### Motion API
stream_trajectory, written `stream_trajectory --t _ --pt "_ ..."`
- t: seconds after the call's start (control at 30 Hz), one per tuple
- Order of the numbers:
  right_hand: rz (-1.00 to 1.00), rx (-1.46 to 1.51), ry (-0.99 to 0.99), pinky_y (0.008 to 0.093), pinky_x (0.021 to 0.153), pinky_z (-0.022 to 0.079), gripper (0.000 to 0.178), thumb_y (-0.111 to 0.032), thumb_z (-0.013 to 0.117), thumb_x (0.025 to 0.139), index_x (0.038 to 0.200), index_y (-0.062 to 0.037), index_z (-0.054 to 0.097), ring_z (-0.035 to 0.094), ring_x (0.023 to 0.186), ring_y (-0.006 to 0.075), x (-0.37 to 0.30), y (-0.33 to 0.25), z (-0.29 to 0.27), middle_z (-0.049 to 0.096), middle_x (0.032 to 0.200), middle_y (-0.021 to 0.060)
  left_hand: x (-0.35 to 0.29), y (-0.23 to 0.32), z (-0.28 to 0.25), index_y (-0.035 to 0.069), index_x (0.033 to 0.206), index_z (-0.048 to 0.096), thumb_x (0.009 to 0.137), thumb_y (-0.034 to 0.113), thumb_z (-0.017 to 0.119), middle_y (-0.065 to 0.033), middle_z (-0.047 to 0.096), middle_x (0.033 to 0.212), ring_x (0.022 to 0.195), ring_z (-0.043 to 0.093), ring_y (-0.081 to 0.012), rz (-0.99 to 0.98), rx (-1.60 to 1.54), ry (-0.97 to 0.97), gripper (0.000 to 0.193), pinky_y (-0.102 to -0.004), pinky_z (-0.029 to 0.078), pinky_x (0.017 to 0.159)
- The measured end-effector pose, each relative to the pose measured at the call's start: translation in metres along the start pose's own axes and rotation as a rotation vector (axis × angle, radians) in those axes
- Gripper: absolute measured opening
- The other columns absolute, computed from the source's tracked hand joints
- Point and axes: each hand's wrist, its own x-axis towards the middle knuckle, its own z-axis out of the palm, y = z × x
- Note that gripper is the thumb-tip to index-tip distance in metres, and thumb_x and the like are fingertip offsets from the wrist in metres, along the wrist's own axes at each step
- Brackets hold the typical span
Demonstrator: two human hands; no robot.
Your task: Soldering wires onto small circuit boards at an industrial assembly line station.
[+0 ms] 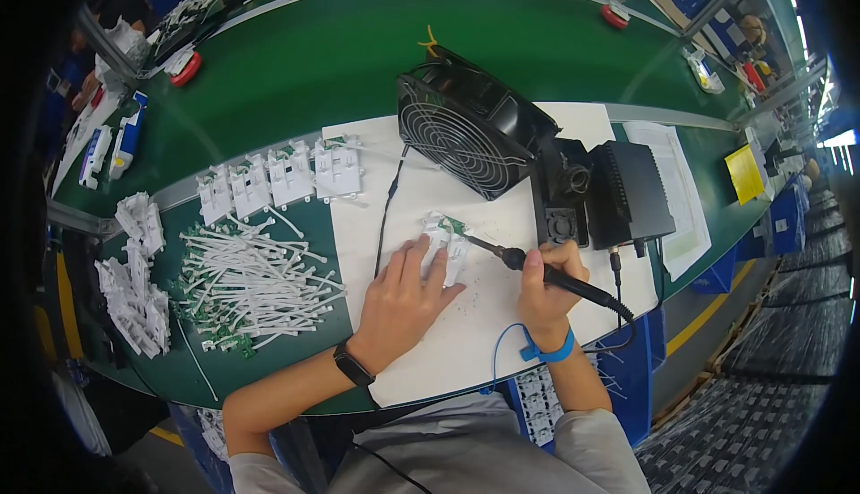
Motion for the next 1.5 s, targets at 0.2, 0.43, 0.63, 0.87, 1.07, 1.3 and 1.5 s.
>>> stream_trajectory --t 0.2,0.43,0.63,0.87,1.07,1.3,1.5 --pt "-0.13 0.119 0.044 0.0191 0.04 0.028 0.029 -0.015 0.061 0.102 0.083 -0.0095 0.039 0.035 0.045 0.0039 0.003 -0.003 -0.008 0.046 0.063 0.0018 0.0 -0.001 0.0 -0.003 0.118 0.068 0.086 0.035 0.08 -0.0216 0.061 0.127 0.113 0.063 -0.0358 0.007 0.004 0.007 0.051 -0.0371 0.059 0.082" --pt "-0.151 0.004 0.414 0.0215 0.041 0.026 0.026 -0.01 0.056 0.104 0.082 -0.0074 0.043 0.036 0.043 0.0037 0.019 -0.029 -0.043 0.047 0.065 0.0016 -0.001 -0.001 -0.01 -0.004 0.119 0.067 0.088 0.033 0.078 -0.0206 0.06 0.127 0.114 0.061 -0.0345 -0.017 -0.004 -0.045 0.05 -0.037 0.061 0.08" --pt "-0.185 -0.257 0.396 0.0223 0.051 0.033 0.016 -0.01 0.067 0.101 0.089 -0.0022 0.059 0.045 0.056 0.0046 0.054 -0.008 -0.071 0.054 0.069 0.0 -0.004 0.004 -0.009 -0.004 0.118 0.068 0.088 0.033 0.077 -0.02 0.06 0.127 0.114 0.06 -0.0335 -0.045 0.027 -0.014 0.048 -0.0373 0.061 0.078" --pt "0.026 -0.24 -0.025 0.029 0.062 0.045 0.017 -0.011 0.07 0.098 0.108 0.0013 0.065 0.055 0.067 0.0125 0.08 -0.021 -0.037 0.065 0.077 0.0084 0.0 0.002 -0.021 -0.007 0.114 0.069 0.086 0.029 0.078 -0.0197 0.06 0.121 0.106 0.06 -0.0322 -0.11 0.035 -0.01 0.046 -0.0371 0.06 0.077" --pt "0.141 -0.218 0.042 0.0253 0.057 0.046 0.014 -0.011 0.068 0.1 0.107 0.0 0.063 0.057 0.062 0.009 0.071 -0.033 -0.037 0.065 0.079 0.0058 -0.003 -0.007 -0.065 -0.003 0.109 0.071 0.085 0.029 0.079 -0.017 0.062 0.117 0.101 0.062 -0.0311 -0.241 0.05 0.076 0.041 -0.0397 0.059 0.071" --pt "0.132 -0.278 0.024 0.0231 0.054 0.041 0.014 -0.013 0.069 0.1 0.107 -0.0009 0.065 0.054 0.061 0.0071 0.071 -0.032 -0.038 0.061 0.074 0.0021 -0.001 -0.016 -0.074 -0.001 0.093 0.067 0.083 0.031 0.081 -0.0148 0.06 0.1 0.093 0.061 -0.0328 -0.396 0.181 0.005 0.037 -0.0437 0.054 0.07" --pt "0.217 -0.027 -0.003 0.023 0.056 0.046 0.018 -0.013 0.066 0.102 0.116 -0.0022 0.065 0.059 0.068 0.0077 0.065 -0.02 -0.043 0.065 0.085 0.0052 0.005 -0.035 -0.049 -0.001 0.106 0.066 0.08 0.036 0.083 -0.0157 0.059 0.102 0.095 0.059 -0.0353 -0.476 0.273 -0.015 0.048 -0.0465 0.048 0.083"
